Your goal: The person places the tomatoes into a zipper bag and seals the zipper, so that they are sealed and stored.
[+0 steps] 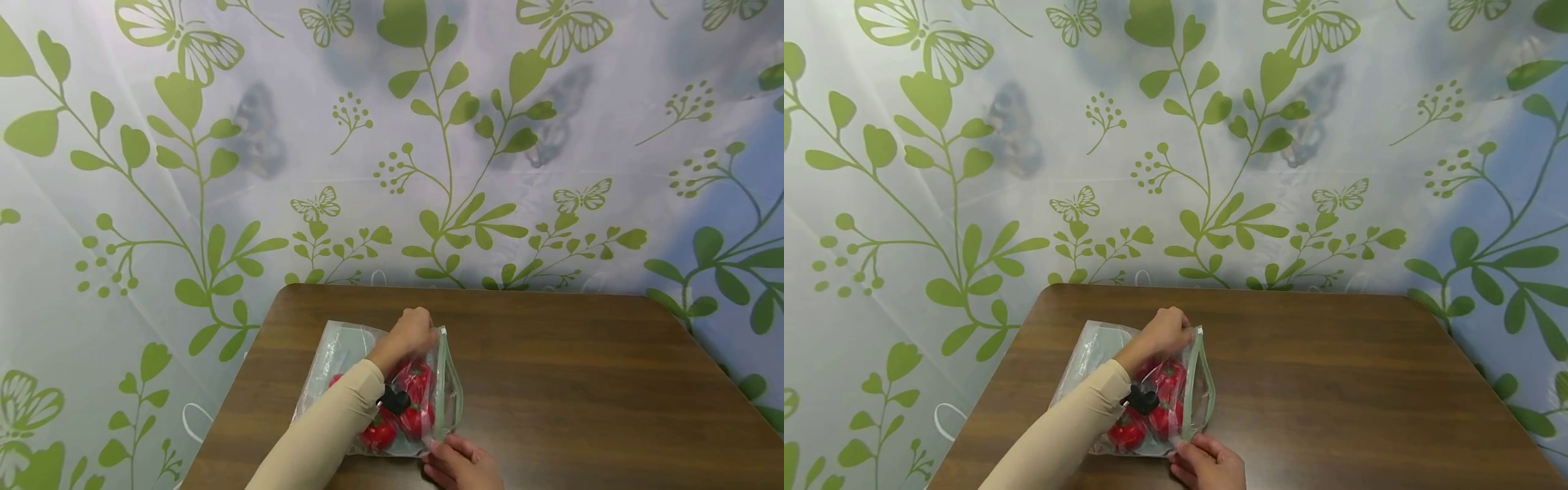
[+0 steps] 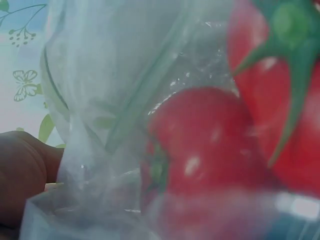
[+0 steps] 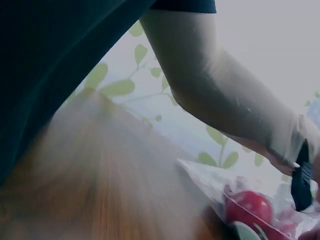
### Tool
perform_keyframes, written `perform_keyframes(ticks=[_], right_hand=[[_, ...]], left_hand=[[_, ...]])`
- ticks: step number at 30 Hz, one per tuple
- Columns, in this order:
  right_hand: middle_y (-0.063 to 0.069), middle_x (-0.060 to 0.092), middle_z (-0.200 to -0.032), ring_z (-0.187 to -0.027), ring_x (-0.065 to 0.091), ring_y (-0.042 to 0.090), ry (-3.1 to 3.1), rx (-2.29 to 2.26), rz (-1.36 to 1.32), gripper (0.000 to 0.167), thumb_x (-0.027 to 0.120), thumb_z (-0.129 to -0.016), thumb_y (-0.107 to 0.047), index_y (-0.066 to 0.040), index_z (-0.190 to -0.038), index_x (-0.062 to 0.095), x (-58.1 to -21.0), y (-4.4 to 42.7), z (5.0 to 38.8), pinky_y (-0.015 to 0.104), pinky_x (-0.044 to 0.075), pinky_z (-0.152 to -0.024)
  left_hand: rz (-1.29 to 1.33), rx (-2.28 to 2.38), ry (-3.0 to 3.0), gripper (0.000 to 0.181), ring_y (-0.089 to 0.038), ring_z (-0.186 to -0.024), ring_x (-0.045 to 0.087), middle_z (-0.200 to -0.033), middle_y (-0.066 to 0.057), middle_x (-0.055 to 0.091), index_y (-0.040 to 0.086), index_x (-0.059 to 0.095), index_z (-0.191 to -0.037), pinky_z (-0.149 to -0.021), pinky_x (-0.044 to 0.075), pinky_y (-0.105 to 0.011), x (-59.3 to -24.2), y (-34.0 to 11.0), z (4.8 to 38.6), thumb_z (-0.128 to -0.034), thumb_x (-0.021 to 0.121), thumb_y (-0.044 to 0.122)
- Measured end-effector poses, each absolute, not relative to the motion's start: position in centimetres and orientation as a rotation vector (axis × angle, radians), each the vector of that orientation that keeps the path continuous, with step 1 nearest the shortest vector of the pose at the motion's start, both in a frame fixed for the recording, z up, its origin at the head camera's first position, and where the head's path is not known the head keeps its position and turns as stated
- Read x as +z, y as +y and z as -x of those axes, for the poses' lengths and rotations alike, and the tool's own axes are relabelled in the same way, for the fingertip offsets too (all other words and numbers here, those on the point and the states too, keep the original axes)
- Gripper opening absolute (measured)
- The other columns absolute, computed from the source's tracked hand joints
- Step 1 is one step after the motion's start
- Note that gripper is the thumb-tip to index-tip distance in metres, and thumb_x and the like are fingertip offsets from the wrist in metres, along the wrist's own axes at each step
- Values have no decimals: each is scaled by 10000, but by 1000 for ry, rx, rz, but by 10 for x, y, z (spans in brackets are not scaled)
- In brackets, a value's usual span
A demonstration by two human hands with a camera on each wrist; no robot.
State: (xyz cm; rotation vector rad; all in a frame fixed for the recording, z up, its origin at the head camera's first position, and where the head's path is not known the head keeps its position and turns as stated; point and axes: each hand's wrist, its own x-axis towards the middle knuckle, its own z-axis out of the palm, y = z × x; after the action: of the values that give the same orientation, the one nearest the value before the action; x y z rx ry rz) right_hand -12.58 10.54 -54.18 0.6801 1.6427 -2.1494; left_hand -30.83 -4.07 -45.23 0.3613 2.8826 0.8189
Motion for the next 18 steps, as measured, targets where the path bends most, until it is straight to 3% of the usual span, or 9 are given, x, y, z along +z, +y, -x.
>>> perform_keyframes(ticks=[3, 7, 10, 14, 18], right_hand=[[131, 810, -932, -839, 809, 261, 1776, -2138, -589, 384, 803, -966, -31, 144, -1263, 634, -540, 116, 125, 406, 688, -790], [113, 797, -878, -786, 798, 256, 2025, -2081, -503, 226, 802, -943, -8, 119, -1118, 735, -535, 129, 125, 363, 680, -715], [106, 793, -862, -785, 788, 246, 2142, -2009, -489, 177, 784, -936, -3, 104, -1073, 755, -530, 139, 127, 343, 671, -695], [134, 798, -880, -802, 796, 247, 2232, -1943, -432, 160, 768, -941, 1, 108, -1060, 758, -522, 154, 127, 330, 672, -714], [169, 816, -921, -809, 809, 225, 2315, -1902, -353, 167, 775, -937, 10, 109, -1071, 761, -511, 170, 130, 298, 668, -731]], left_hand=[[-360, 833, 2902, 449, -161, -530, 412, -509, 27, 391, 113, 494, -535, -493, 398, -312, -460, -44, 317, -959, 644, 108], [-405, 834, 2978, 307, -189, -612, 508, -592, 16, 510, 142, 587, -597, -548, 475, -380, -504, -53, 352, -904, 589, 135], [-406, 878, 2960, 303, -171, -607, 468, -596, 36, 477, 178, 526, -590, -536, 445, -369, -522, -57, 366, -887, 569, 138], [-318, 969, 2897, 358, -169, -570, 424, -571, 21, 401, 137, 462, -600, -523, 402, -323, -480, -56, 334, -931, 584, 76], [-260, 1103, 2865, 306, -146, -523, 386, -560, 28, 370, 52, 555, -697, -505, 364, -278, -447, -54, 308, -1002, 578, 51]])
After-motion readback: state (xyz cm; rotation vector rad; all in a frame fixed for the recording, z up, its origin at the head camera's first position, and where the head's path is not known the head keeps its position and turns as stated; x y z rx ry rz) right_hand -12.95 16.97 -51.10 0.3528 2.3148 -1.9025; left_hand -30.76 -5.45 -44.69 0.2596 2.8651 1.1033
